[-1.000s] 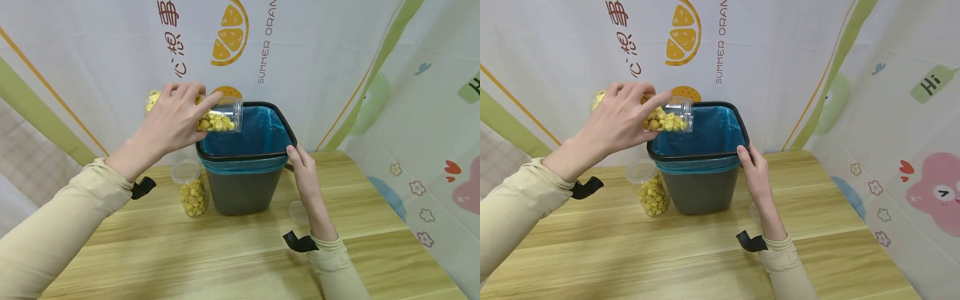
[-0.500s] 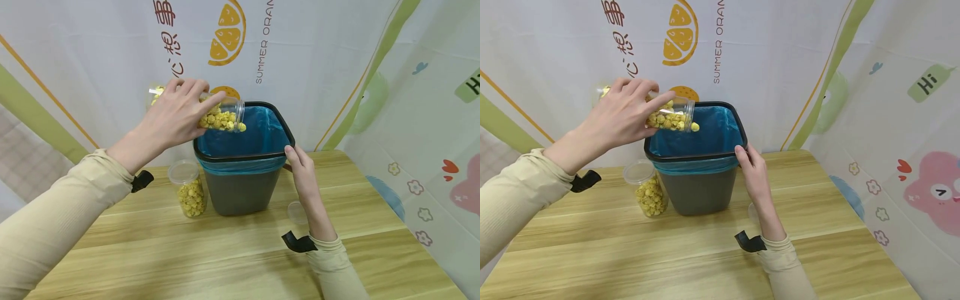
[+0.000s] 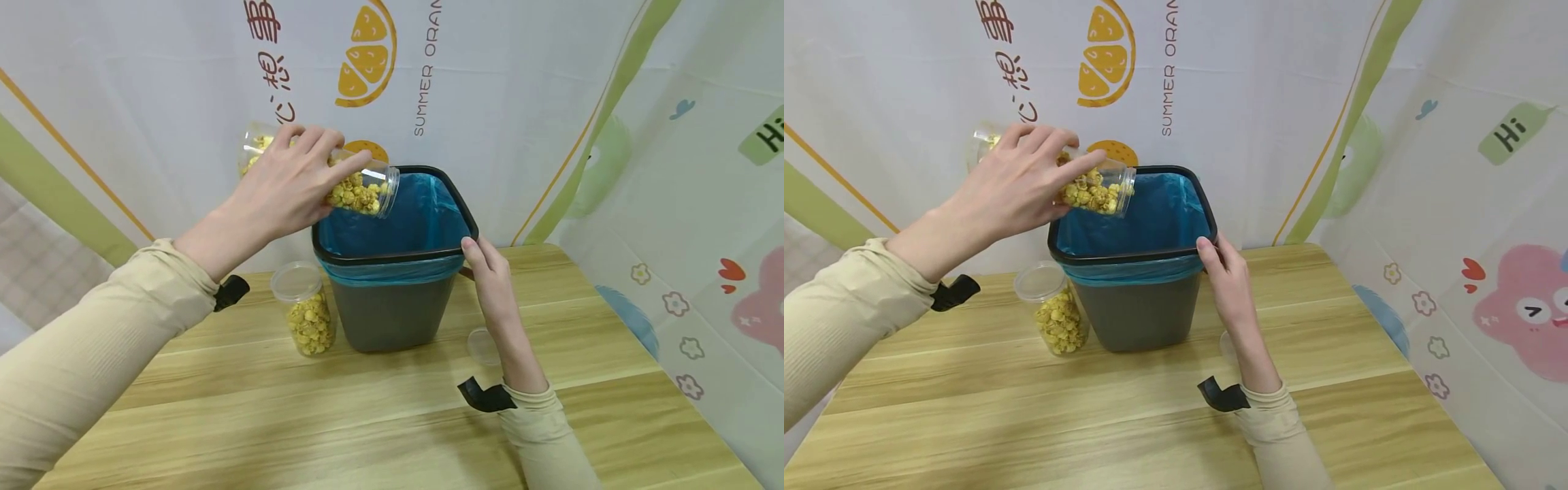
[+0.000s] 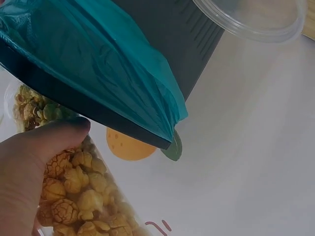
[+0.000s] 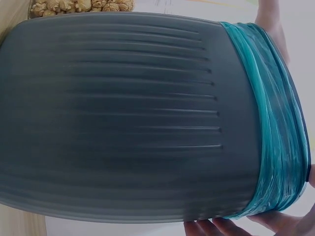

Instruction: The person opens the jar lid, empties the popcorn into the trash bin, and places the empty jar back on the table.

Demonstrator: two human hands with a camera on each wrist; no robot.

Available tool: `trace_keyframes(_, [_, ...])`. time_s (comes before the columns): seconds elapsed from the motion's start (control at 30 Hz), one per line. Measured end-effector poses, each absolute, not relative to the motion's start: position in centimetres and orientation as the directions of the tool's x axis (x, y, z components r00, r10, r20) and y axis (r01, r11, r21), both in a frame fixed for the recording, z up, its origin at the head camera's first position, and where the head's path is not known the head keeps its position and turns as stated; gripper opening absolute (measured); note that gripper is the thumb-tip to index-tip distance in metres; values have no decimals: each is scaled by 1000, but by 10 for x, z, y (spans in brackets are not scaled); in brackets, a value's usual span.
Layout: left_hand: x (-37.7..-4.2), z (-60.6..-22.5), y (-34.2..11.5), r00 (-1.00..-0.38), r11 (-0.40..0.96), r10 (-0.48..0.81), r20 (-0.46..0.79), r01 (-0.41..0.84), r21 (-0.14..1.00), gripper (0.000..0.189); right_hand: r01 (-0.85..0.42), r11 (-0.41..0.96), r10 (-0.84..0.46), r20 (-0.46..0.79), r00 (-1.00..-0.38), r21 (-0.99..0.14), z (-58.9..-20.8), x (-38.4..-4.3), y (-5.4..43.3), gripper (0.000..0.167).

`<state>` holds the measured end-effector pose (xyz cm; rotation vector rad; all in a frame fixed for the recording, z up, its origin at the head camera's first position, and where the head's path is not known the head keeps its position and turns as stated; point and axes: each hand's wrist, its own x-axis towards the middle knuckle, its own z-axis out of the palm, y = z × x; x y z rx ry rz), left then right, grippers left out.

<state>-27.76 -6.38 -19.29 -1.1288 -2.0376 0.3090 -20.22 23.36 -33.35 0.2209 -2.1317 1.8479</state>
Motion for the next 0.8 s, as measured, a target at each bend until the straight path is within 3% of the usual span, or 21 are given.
trace_keyframes(0.8, [-279, -191, -57, -235, 540, 821, 521, 619, -571, 40, -306, 164, 86, 323, -942, -938, -334, -203, 234, 53])
